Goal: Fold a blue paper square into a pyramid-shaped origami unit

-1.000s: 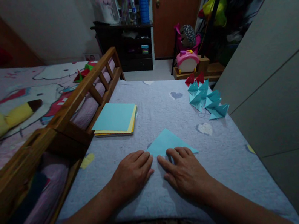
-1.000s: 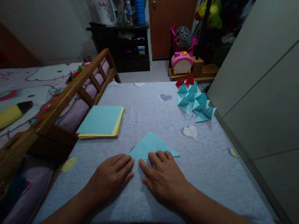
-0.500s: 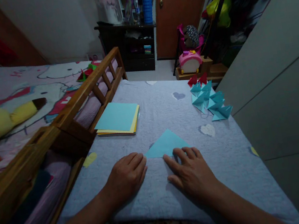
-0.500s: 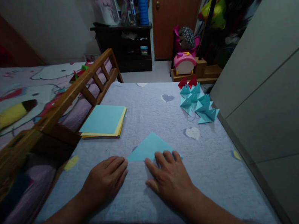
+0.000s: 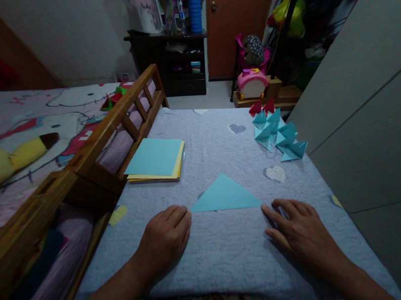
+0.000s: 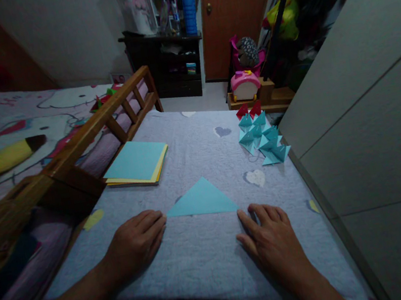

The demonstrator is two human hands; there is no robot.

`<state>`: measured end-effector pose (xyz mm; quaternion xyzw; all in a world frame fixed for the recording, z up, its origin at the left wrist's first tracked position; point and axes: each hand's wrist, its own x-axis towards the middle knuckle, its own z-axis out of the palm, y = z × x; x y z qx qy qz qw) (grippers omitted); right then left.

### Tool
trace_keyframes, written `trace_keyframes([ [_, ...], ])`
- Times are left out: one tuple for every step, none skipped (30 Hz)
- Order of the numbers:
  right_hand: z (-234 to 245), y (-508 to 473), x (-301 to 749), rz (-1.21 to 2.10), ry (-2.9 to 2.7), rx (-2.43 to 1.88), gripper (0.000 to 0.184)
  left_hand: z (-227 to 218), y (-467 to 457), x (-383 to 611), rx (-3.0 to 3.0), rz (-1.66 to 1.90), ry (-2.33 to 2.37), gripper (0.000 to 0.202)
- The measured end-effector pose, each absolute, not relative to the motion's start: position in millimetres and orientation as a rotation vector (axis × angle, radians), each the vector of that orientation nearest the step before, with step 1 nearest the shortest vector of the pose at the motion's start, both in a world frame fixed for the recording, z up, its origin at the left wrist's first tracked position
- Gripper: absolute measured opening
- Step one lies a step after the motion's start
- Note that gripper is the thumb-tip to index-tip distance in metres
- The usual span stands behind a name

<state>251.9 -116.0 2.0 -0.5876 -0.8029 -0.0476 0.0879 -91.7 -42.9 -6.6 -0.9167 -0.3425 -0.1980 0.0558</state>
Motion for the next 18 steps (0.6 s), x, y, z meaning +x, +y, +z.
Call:
trace_keyframes([
  [2.6, -115.9, 254.7, -0.149, -2.394, -1.755, 0.039, -6.2, -42.7, -91.8, -2.794, -0.596, -1.054, 0.021],
  [3.8, -115.3, 257.3, -0.152, -2.396, -1.762, 0.037, -5.4, -42.2, -91.9, -2.808, -0.593, -1.071, 0.020],
  [5.9, -114.0, 259.3, -0.152, -2.398, -1.769, 0.035, -4.2, -41.3, -92.0, -2.825, -0.589, -1.094, 0.020],
  [8.7, -111.9, 260.7, -0.143, -2.401, -1.777, 0.032, -2.5, -39.9, -92.0, -2.847, -0.579, -1.122, 0.019],
  [12.4, -109.0, 261.3, -0.123, -2.404, -1.789, 0.027, -0.3, -38.0, -91.8, -2.873, -0.565, -1.160, 0.018],
  [16.7, -105.2, 260.9, -0.090, -2.409, -1.804, 0.023, 2.2, -35.5, -91.2, -2.900, -0.545, -1.214, 0.017],
  [21.3, -100.5, 259.4, -0.042, -2.416, -1.814, 0.017, 4.9, -32.5, -90.1, -2.930, -0.516, -1.279, 0.015],
  [25.7, -95.2, 256.5, 0.015, -2.425, -1.817, 0.012, 7.4, -29.2, -88.3, -2.957, -0.486, -1.354, 0.011],
  [29.6, -89.3, 252.4, 0.064, -2.430, -1.820, 0.011, 9.5, -25.6, -85.8, -2.976, -0.462, -1.433, 0.009],
  [32.5, -83.1, 247.1, 0.098, -2.428, -1.817, 0.011, 11.1, -21.8, -82.6, -2.986, -0.451, -1.492, 0.016],
  [34.2, -76.7, 240.7, 0.120, -2.414, -1.800, 0.017, 12.0, -18.2, -78.8, -2.986, -0.438, -1.538, 0.028],
  [34.7, -70.4, 233.8, 0.133, -2.394, -1.774, 0.027, 12.1, -14.9, -74.7, -2.982, -0.432, -1.565, 0.038],
  [33.8, -64.5, 226.5, 0.141, -2.380, -1.749, 0.039, 11.7, -11.9, -70.5, -2.982, -0.424, -1.587, 0.045],
  [31.9, -59.1, 219.5, 0.142, -2.366, -1.742, 0.051, 10.8, -9.4, -66.5, -2.991, -0.418, -1.598, 0.047],
  [29.2, -54.4, 213.0, 0.143, -2.355, -1.749, 0.059, 9.6, -7.4, -63.1, -3.003, -0.418, -1.614, 0.047],
  [26.0, -50.6, 207.4, 0.159, -2.350, -1.758, 0.064, 8.3, -5.9, -60.2, -3.010, -0.433, -1.622, 0.046],
  [22.5, -47.6, 202.9, 0.181, -2.344, -1.768, 0.067, 7.1, -4.9, -58.1, -3.018, -0.452, -1.628, 0.045],
  [19.0, -45.6, 199.6, 0.198, -2.332, -1.767, 0.068, 5.8, -4.2, -56.7, -3.026, -0.476, -1.633, 0.044],
])
